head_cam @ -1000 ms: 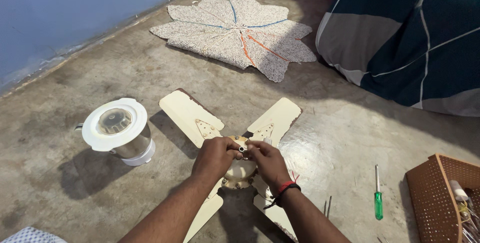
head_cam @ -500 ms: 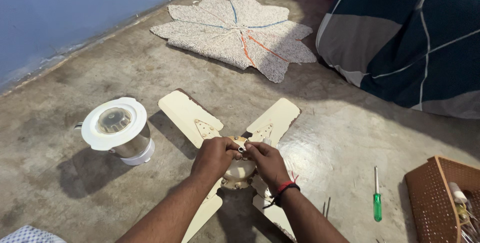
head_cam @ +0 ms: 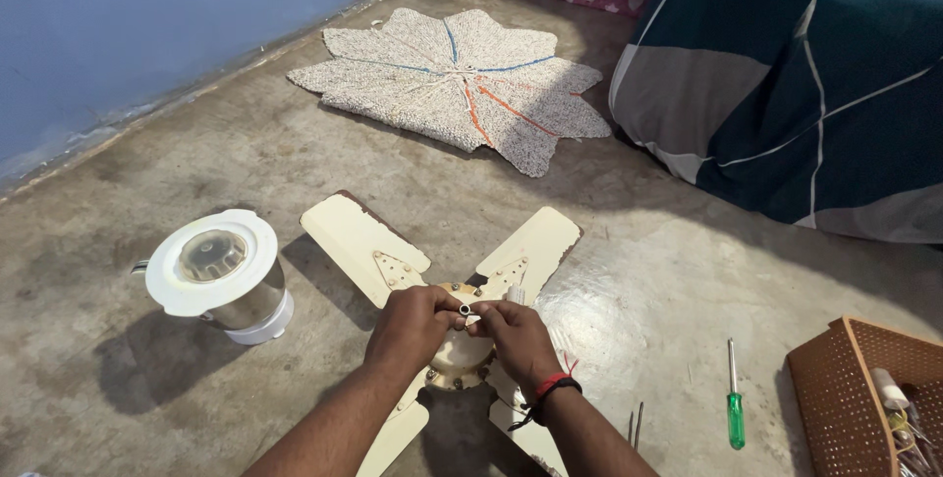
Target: The person sits on the floor servicing a disassembled ceiling fan. They unscrew and reposition the fan blades, wipe parts with a cloth, handle a small bottle, and use a screwdriver to work on the fan motor hub, picking fasteners from a tool basket.
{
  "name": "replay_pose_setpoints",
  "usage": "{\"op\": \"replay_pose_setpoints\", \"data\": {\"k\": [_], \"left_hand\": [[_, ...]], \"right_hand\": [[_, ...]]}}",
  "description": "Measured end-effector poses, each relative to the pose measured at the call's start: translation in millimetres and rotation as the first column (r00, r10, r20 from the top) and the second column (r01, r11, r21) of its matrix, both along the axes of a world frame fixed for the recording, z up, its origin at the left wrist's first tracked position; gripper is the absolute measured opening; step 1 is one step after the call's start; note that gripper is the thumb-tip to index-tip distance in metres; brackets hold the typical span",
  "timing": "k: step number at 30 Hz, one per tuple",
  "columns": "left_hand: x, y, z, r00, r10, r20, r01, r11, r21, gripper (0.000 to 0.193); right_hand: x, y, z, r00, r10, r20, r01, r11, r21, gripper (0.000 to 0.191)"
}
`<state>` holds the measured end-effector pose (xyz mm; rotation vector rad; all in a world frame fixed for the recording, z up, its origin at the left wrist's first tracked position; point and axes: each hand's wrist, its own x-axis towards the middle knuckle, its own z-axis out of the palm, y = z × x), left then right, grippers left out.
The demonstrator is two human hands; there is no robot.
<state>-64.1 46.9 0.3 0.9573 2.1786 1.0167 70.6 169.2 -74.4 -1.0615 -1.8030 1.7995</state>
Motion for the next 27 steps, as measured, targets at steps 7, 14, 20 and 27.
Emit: {"op": "replay_pose_setpoints", "data": {"k": [7,14,20,27], "left_hand": [[1,0,2,1.000,-0.001,-0.009,0.001,1.000,-0.016,0.020],[2,0,4,0.999,0.011,-0.042,-0.014,0.998,-0.056,0.020],[2,-2,5,1.000,0.017,-0.013,-0.017,0.998,-0.067,0.021],[2,-2,6,1.000,0.006,-0.015,-0.007,0.998,-0.063,0.022]], "right_hand": [[-2,-3,4,1.000,-0.001,0.023,-0.001,0.997,0.071,0.033],[0,-4,11,1.000,-0.010,-0.019,0.009,1.000,-0.022,0.029],[-1,-4,4,0.996,-0.018,-0.082,0.013,0.998,-0.057,0.030],[-1,0,-1,0.997,-0.011,-0.075,0.007,0.999,-0.050,0.030]]}}
